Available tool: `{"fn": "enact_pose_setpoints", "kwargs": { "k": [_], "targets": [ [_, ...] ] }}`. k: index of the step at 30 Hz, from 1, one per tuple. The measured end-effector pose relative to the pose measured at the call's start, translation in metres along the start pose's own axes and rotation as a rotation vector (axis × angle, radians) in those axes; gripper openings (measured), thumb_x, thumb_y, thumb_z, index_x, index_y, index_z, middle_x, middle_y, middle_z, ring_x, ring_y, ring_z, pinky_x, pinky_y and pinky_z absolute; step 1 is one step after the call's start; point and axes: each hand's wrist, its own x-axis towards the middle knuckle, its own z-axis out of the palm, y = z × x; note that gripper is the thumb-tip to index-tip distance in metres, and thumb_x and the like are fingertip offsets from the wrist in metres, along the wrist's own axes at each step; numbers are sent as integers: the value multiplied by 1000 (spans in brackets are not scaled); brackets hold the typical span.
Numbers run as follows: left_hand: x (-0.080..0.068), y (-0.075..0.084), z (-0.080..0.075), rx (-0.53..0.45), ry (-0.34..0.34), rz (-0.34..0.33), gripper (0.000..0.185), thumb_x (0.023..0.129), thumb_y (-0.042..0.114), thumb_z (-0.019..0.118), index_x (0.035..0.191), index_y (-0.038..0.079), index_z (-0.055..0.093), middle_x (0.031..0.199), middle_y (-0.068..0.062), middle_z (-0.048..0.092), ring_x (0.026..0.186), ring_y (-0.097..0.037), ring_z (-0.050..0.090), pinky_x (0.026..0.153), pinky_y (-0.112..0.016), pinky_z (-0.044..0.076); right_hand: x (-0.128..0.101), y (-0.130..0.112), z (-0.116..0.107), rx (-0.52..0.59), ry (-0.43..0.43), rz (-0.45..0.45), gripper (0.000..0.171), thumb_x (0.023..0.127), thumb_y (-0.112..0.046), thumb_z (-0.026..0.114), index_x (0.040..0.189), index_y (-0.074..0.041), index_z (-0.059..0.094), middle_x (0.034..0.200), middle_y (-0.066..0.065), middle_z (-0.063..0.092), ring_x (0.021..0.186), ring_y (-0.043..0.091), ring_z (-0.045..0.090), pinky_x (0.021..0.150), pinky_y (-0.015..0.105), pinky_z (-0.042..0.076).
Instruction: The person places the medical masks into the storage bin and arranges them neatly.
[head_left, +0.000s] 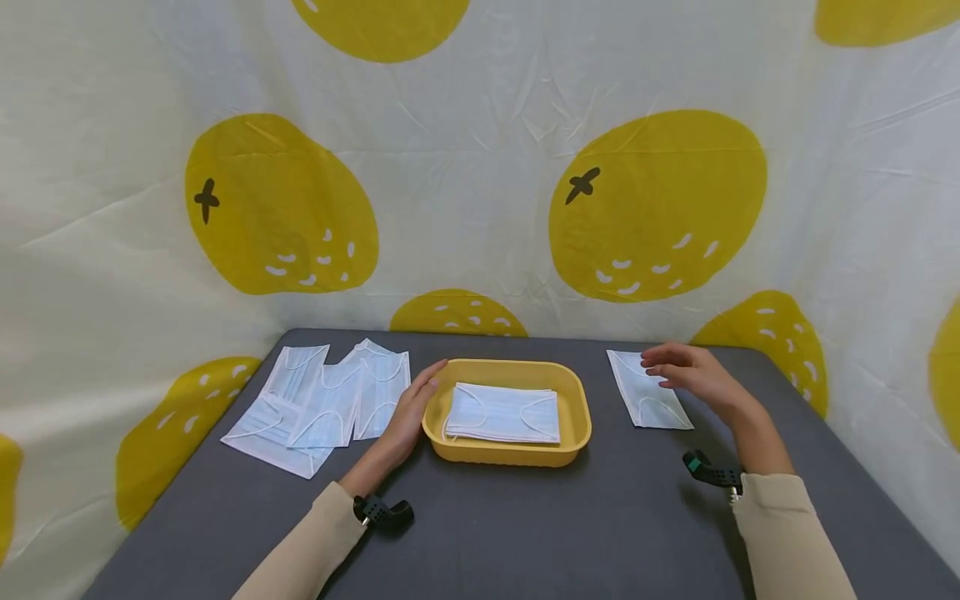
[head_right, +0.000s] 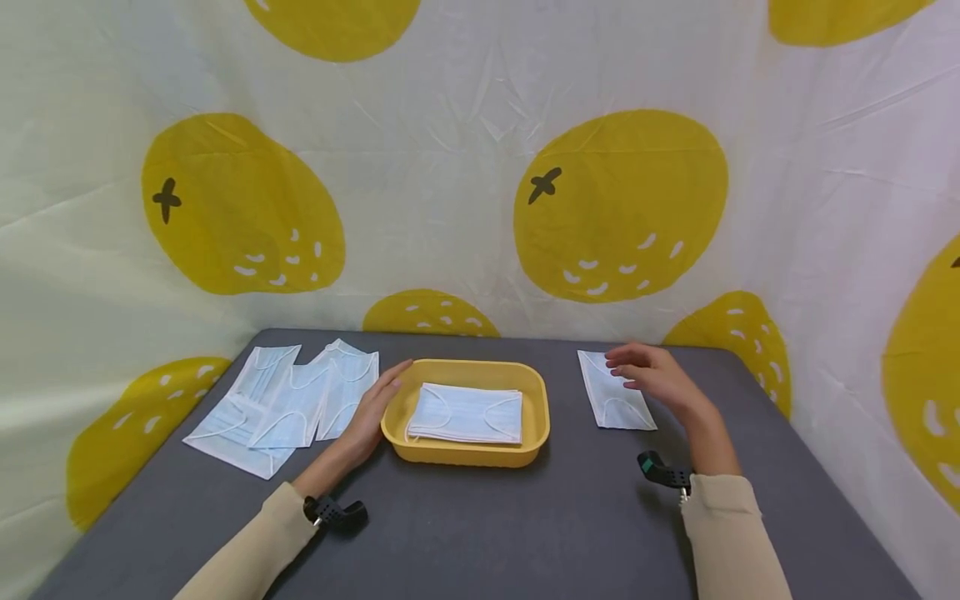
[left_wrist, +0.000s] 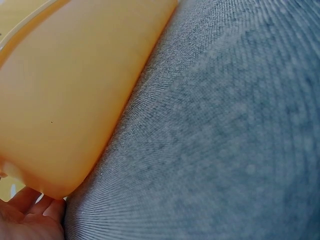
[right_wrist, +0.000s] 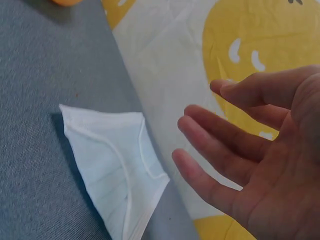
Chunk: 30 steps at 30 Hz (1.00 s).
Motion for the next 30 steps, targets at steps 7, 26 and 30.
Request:
{"fn": "enact_pose_setpoints", "kwargs": {
  "k": [7, 26, 30],
  "targets": [
    [0, -1, -2, 3, 9, -7, 47, 113, 28, 37, 158, 18, 42, 166, -7, 38, 155, -28, 32, 129, -50, 22, 1, 14, -2, -3, -3, 43, 46, 108, -15, 51, 144, 13, 46, 144, 36, 51, 101, -10, 61, 90, 25, 59],
    [0, -1, -1, 2, -11, 5, 47, 113, 29, 37, 158, 18, 42, 166, -8, 37, 156, -28, 32, 129, -51, 22, -3, 39, -5, -103, 106, 284, 52, 108, -19, 50, 148, 12, 42, 151, 38, 43, 125, 44, 55, 87, 35, 59],
    [0, -1, -1, 0, -9, 2, 46, 113, 27, 36, 158, 18, 41, 166, -8, 38, 156, -28, 32, 129, -51, 22, -5, 46, -5, -107, 136, 296, 52, 106, -18, 52, 147, 13, 43, 149, 39, 44, 124, 42, 56, 82, 29, 60]
  ]
}}
